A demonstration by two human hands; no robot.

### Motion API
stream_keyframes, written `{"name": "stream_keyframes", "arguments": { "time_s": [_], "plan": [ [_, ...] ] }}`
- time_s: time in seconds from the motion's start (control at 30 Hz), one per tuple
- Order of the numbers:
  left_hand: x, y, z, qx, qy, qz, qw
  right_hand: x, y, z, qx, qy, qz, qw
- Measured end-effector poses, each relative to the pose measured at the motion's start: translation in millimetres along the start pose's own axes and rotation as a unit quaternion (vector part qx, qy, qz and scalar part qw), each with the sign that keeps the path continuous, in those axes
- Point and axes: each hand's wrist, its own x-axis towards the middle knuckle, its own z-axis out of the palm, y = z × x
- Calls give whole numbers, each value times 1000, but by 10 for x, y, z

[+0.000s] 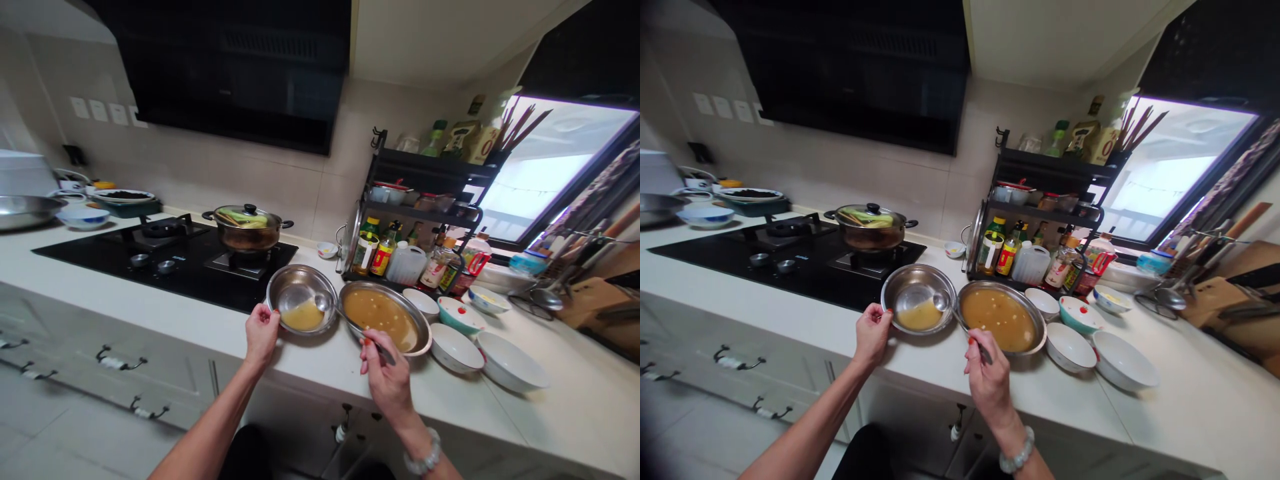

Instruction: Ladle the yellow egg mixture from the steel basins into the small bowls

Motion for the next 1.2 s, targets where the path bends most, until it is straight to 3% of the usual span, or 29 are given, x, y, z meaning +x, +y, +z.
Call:
{"name": "stream_keyframes", "arguments": {
  "time_s": [0.1, 0.2, 0.47, 0.77, 1.03, 1.2],
  "plan": [
    [-4, 13, 3, -4, -1, -2, 1000, -9, 34, 118, -22, -20, -5, 1000],
    [-3, 23, 6, -2, -1, 0, 1000, -15, 52, 173, -13, -17, 48, 999],
    [-1, 1, 0, 1, -2, 4, 1000, 117, 12, 136, 119, 80, 183, 973],
    [18, -54, -6, 8, 1, 7, 1000, 186, -19, 47, 187, 129, 230, 946],
    [19, -40, -4, -2, -2, 4, 1000, 386, -150, -294, 200, 213, 245, 924],
    [14, -33, -6, 3, -5, 4, 1000, 405, -65, -618, 117, 230, 191, 947]
  ]
}}
